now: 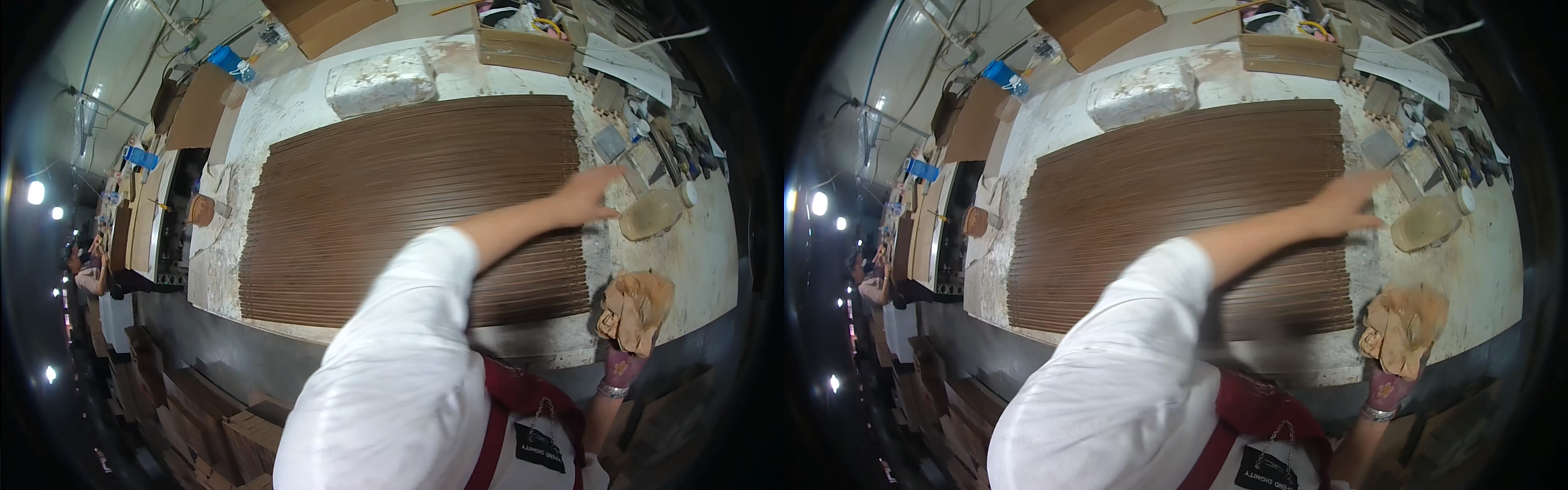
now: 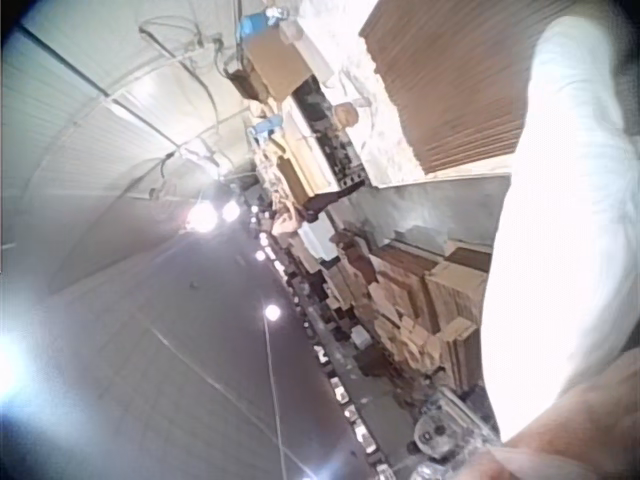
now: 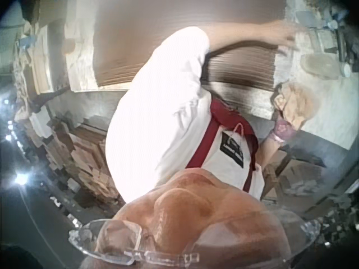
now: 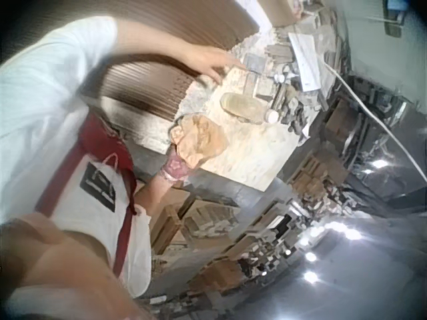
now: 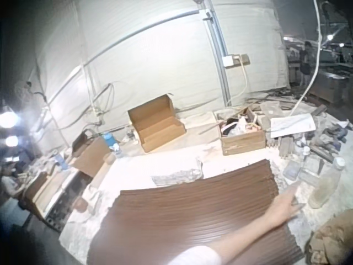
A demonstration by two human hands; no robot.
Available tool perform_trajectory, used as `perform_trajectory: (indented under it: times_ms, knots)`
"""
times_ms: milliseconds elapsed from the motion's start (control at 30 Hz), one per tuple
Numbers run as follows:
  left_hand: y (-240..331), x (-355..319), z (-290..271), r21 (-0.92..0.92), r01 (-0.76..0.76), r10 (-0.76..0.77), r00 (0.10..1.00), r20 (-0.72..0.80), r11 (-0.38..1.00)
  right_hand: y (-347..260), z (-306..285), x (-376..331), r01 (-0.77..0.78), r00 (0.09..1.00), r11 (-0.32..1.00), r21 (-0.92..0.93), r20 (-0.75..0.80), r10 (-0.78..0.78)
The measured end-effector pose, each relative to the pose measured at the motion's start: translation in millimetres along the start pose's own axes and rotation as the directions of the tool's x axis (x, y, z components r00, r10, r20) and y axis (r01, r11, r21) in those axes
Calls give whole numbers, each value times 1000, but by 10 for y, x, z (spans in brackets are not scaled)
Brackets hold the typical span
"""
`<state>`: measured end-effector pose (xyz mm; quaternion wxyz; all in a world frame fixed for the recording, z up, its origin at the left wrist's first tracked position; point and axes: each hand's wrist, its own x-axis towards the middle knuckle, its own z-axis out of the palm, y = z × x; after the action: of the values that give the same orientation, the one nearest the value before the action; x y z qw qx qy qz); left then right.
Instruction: The person cleans wood panels by wiping them with a cloth. The person uses a liquid from a bottle to dampen the cloth, then wipes across the surface and edges of several grooved wooden panels on a workbench.
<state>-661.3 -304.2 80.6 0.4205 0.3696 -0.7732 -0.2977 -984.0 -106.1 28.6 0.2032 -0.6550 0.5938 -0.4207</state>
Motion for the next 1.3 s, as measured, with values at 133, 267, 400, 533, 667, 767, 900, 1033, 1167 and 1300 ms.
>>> perform_trajectory:
  times_ms: [133,267,400,533,667,767,900,1033,1167,1300]
  knots:
    - [-155,-1267,-2095,365,340,-167,888,-428,867,-931,438,479,-363,929,532,765,253,269]
    - [-930,-2840,-4079,554,680,-120,677,-727,481,-1909,1329,1103,-460,856,138,877,397,332]
    - [-1262,-3476,-4552,681,702,-392,698,-599,210,-3279,2983,1379,-436,818,612,660,574,-36]
    - [-1403,-3466,-4550,734,654,-482,710,-513,183,-4205,5039,1069,638,471,719,276,599,-647]
    - [-1394,-3650,-4617,749,634,-397,748,-532,191,-4081,5311,942,820,560,540,-190,461,-688]
    - [-1415,-3445,-4549,768,603,-378,777,-504,215,-3032,4680,1877,484,840,865,-134,349,-416]
    - [-1431,-3554,-4589,768,616,-428,751,-504,177,-4173,5200,1375,533,797,679,-504,569,-204]
    - [-1432,-3576,-4633,746,617,-344,777,-527,251,-4254,5732,1237,663,686,691,-288,603,-407]
    - [-1428,-3425,-4582,731,622,-372,772,-515,280,-3535,5029,1970,457,812,779,-430,558,-169]
    - [-1469,-3480,-4674,735,630,-397,759,-516,251,-4430,5440,1412,574,749,677,-460,629,-209]
